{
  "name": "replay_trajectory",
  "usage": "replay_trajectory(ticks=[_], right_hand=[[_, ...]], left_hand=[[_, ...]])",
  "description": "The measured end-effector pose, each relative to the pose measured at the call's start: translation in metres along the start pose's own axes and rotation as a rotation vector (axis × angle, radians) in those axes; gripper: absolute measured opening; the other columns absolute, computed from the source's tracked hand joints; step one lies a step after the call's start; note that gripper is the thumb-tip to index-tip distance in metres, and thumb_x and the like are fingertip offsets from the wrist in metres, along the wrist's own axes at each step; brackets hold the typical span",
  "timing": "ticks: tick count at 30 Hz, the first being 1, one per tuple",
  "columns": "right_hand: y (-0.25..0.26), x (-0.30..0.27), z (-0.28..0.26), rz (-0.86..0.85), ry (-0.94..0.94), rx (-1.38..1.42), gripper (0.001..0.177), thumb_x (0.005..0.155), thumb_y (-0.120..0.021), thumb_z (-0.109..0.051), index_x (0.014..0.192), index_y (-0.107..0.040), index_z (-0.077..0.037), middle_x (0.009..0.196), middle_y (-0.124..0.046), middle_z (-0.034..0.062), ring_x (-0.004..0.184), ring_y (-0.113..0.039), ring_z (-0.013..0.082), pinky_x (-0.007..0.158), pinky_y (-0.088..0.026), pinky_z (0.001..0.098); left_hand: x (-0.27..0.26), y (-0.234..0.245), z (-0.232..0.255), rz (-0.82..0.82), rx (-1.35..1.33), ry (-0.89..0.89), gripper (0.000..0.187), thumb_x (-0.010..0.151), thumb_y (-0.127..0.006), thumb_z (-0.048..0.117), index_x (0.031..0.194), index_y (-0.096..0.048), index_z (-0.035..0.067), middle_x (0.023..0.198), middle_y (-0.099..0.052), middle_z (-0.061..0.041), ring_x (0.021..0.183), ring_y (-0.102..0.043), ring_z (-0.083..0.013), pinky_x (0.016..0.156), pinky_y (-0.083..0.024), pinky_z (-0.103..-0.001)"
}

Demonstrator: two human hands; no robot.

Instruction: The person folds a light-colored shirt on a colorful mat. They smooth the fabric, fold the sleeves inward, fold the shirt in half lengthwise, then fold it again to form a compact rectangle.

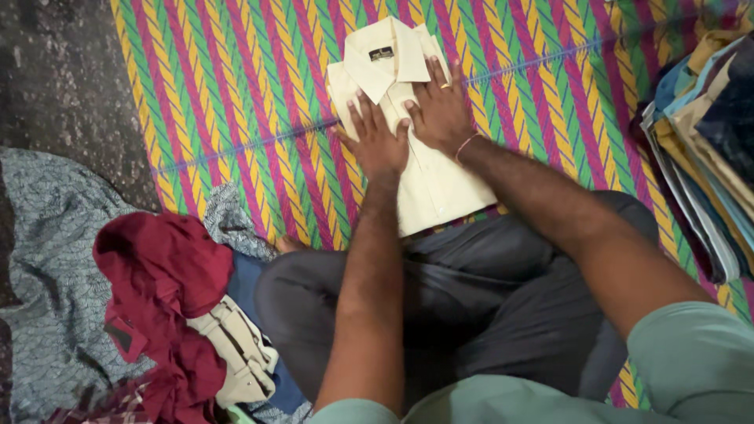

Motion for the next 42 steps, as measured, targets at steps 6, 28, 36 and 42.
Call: replay_trajectory(ticks=[6,28,36,42], right_hand=[[0.003,0.015,0.030,-0.067,0.036,0.088,0.054,0.110,-0.039,-0.033,0.154,-0.048,-0.002,0.165,-0.035,0.0236,0.153,-0.024,0.0450,0.120,0.002,0.0708],[-0.041,0.077,0.004,-0.156,0.192,0.027,0.062,0.110,-0.039,-0.031,0.160,-0.036,0.004,0.166,-0.033,0.0224,0.156,-0.025,0.0369,0.127,-0.009,0.0594],[-0.036,0.092,0.010,-0.198,0.147,0.172,0.062,0.108,-0.040,-0.039,0.162,-0.035,-0.009,0.169,-0.027,0.0186,0.158,-0.019,0.0329,0.124,-0.004,0.0626],[-0.035,0.097,0.011,-0.115,0.046,0.162,0.073,0.107,-0.042,-0.046,0.164,-0.025,-0.002,0.171,-0.025,0.0184,0.159,-0.018,0.0297,0.125,-0.001,0.0618]], left_hand=[[0.012,0.030,-0.012,-0.001,0.067,0.021,0.092,0.101,-0.031,0.070,0.164,-0.021,0.005,0.174,-0.010,-0.009,0.160,0.000,-0.0389,0.118,0.005,-0.079],[0.078,0.007,-0.018,0.197,-0.182,-0.216,0.079,0.109,-0.036,0.061,0.165,-0.028,0.005,0.173,-0.025,-0.013,0.162,-0.019,-0.0367,0.133,-0.014,-0.053],[0.087,0.009,-0.021,0.107,-0.023,-0.082,0.074,0.105,-0.035,0.067,0.165,-0.029,0.025,0.173,-0.024,-0.001,0.160,-0.017,-0.0368,0.119,0.001,-0.076],[0.090,0.011,-0.023,0.104,-0.039,0.004,0.069,0.105,-0.034,0.069,0.165,-0.029,0.035,0.174,-0.020,-0.001,0.161,-0.014,-0.0364,0.114,0.007,-0.082]])
Point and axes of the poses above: each hand's wrist, its own x-axis towards the middle knuckle, its own y-axis out of the back of the hand, z = x × y, the point moved 7 cm from there along x, towards the middle knuckle
